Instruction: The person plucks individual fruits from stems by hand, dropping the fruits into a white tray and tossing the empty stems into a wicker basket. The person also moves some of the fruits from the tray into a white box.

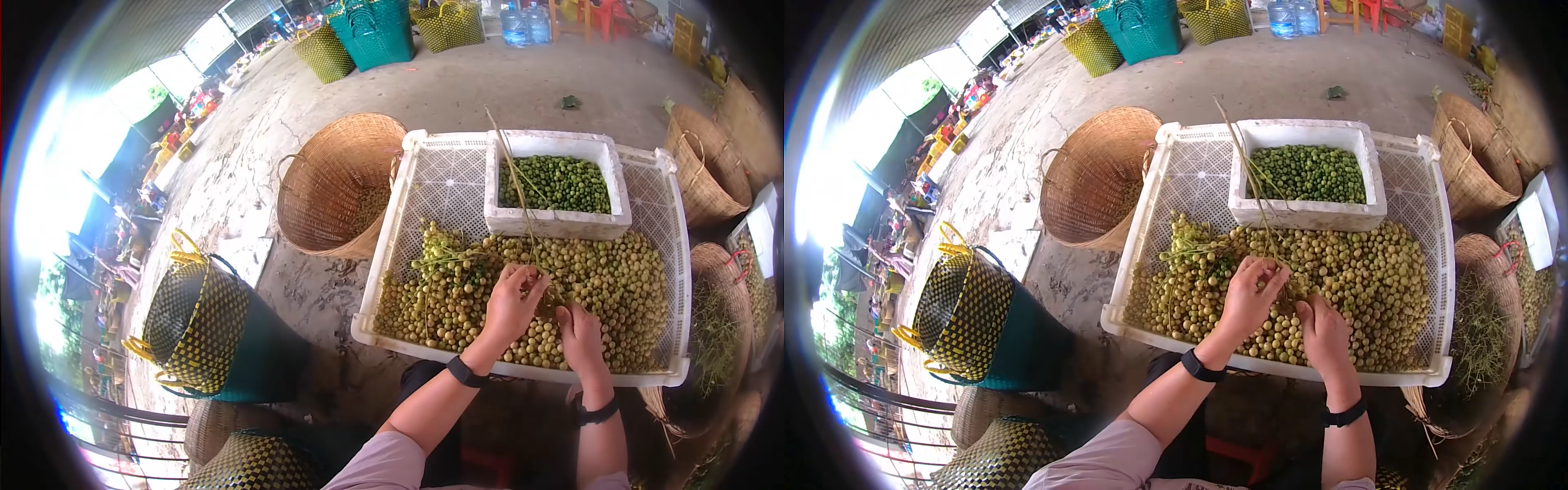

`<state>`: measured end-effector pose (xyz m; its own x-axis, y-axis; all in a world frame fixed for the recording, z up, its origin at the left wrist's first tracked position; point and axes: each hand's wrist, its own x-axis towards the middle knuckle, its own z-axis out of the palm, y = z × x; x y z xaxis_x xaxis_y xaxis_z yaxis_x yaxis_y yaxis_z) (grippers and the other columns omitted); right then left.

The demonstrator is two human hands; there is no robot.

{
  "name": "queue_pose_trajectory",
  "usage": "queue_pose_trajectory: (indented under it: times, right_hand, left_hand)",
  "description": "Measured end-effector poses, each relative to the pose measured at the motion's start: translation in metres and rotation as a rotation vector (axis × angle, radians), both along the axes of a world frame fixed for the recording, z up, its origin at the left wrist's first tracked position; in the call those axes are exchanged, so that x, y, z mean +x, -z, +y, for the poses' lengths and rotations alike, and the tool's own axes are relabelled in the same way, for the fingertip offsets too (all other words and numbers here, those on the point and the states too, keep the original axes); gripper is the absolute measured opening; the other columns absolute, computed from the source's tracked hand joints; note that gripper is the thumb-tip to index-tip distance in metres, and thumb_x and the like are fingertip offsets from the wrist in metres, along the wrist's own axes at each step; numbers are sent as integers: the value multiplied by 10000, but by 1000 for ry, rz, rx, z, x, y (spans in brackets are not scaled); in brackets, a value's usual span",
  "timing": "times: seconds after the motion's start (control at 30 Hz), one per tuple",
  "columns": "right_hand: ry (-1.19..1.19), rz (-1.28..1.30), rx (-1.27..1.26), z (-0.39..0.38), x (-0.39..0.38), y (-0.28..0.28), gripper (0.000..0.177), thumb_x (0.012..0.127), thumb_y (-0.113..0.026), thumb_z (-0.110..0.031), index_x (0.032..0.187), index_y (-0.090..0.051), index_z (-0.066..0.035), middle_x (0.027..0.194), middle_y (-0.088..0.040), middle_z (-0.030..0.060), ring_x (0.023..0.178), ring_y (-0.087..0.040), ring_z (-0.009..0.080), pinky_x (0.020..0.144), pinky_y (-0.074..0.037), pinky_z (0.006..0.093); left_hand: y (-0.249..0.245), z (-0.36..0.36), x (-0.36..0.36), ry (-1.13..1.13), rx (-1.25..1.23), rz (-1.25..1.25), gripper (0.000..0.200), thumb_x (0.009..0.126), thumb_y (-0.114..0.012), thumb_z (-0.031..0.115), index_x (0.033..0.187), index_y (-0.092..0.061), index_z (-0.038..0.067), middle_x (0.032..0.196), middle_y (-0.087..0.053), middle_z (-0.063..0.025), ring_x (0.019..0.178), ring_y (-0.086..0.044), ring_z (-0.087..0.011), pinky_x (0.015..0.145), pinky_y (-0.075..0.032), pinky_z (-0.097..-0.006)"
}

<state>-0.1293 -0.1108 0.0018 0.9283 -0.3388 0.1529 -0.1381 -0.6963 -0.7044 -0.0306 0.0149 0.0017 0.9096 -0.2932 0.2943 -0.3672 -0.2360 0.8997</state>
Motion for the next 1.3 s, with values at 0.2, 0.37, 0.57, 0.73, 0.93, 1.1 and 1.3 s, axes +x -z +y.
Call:
queue_pose_trajectory:
  times: [0.2,0.37,0.57,0.73,0.93,1.1,1.3]
  right_hand:
    - [-125,78,396,-11,-4,8,246,983,-465,-248,922,-549,-25,738,-562,98,646,-534,235,565,-392,336]
    - [-12,-83,1087,-14,-4,-6,213,940,-469,-259,942,-593,-86,770,-541,-33,568,-396,35,483,-288,201]
    - [146,-77,958,-7,2,6,256,962,-533,-298,1092,-579,-82,773,-529,-47,528,-359,6,446,-252,183]
    - [75,-83,938,2,4,16,284,960,-581,-249,1147,-542,-38,834,-549,-41,654,-437,29,571,-357,202]
    - [66,-88,862,5,5,32,229,938,-602,-197,1075,-564,-17,822,-539,-39,704,-455,35,614,-380,213]
    - [-2,-171,913,6,1,25,171,906,-617,-125,1051,-576,-44,829,-534,-60,689,-437,7,580,-348,181]
    - [-175,-174,1295,-6,-5,9,122,911,-535,-178,958,-573,-72,785,-522,-39,634,-414,12,522,-325,169]
  left_hand:
    - [2,2,9,-2,-89,97,195,905,-640,176,935,-606,-13,850,-552,-90,731,-571,-180,668,-477,-309]
    - [14,6,19,102,-392,435,183,992,-531,230,1066,-578,69,905,-545,38,813,-533,-63,764,-476,-238]
    - [-1,9,16,229,-646,625,186,1012,-475,229,1119,-576,115,1057,-570,42,979,-543,-61,877,-501,-289]
    - [5,5,14,326,-622,646,214,1012,-473,227,1154,-577,105,1101,-565,28,1023,-543,-80,916,-484,-299]
    - [-6,5,10,257,-655,666,246,992,-520,217,1172,-600,70,1010,-583,2,897,-568,-81,805,-521,-269]
    - [5,6,14,114,-695,766,222,961,-565,185,1143,-628,73,908,-611,18,796,-574,-70,660,-493,-247]
    - [6,9,22,80,-802,843,171,965,-553,172,1096,-646,115,944,-613,53,789,-570,-56,684,-496,-248]
